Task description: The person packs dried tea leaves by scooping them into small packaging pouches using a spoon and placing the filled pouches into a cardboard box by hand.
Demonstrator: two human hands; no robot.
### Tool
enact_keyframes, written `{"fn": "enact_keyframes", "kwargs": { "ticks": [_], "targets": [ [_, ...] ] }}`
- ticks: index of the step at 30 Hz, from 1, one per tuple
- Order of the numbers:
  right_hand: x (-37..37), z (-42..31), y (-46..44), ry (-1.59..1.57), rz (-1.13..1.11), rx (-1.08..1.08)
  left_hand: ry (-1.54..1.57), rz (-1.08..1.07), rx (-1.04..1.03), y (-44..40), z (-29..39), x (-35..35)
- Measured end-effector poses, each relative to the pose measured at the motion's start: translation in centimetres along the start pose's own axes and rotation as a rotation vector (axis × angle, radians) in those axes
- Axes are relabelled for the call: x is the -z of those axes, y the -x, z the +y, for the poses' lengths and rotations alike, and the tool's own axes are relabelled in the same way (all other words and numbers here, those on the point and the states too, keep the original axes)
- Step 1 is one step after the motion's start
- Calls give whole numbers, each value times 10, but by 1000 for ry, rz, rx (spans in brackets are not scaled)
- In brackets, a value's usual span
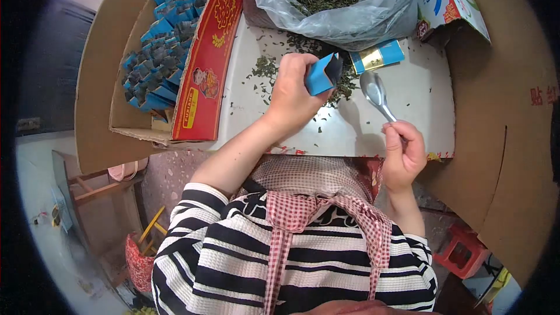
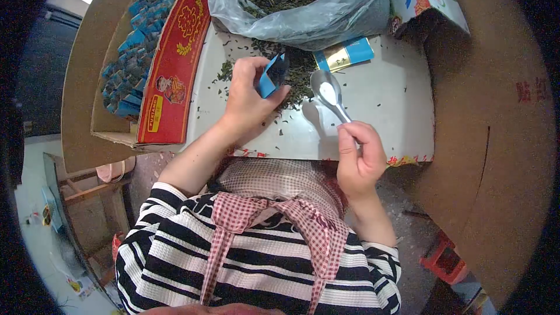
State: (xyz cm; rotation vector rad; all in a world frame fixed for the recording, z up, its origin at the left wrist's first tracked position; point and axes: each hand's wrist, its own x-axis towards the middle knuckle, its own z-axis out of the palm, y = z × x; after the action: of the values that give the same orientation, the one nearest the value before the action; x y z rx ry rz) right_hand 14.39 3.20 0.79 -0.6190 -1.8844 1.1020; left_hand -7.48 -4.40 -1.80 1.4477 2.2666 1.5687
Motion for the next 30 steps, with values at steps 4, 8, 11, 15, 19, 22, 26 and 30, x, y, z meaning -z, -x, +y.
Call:
{"fn": "enact_keyframes", "kwargs": {
  "ticks": [4,8,11,15,19,22,26,30],
  "targets": [
    [4,-18,-23,-2,-116,120,-60,9,-76,-1,-7,3],
    [4,-35,-51,118,-236,237,-97,1,-97,-2,-8,4],
    [-1,-55,-78,299,-427,328,-142,-5,-144,-2,-14,1],
    [-7,-59,-104,238,-572,75,-95,-41,-149,-3,-15,-3],
    [-23,-44,-122,-15,-542,-283,-37,-66,-118,-6,-14,-3],
    [-37,-26,-124,-264,-443,-565,62,-76,-73,-6,-10,-4],
    [-43,-13,-125,-469,-346,-788,129,-74,-25,-10,-13,-2],
    [-47,-17,-133,-432,-336,-764,187,-52,12,-14,-8,3]
  ]
}}
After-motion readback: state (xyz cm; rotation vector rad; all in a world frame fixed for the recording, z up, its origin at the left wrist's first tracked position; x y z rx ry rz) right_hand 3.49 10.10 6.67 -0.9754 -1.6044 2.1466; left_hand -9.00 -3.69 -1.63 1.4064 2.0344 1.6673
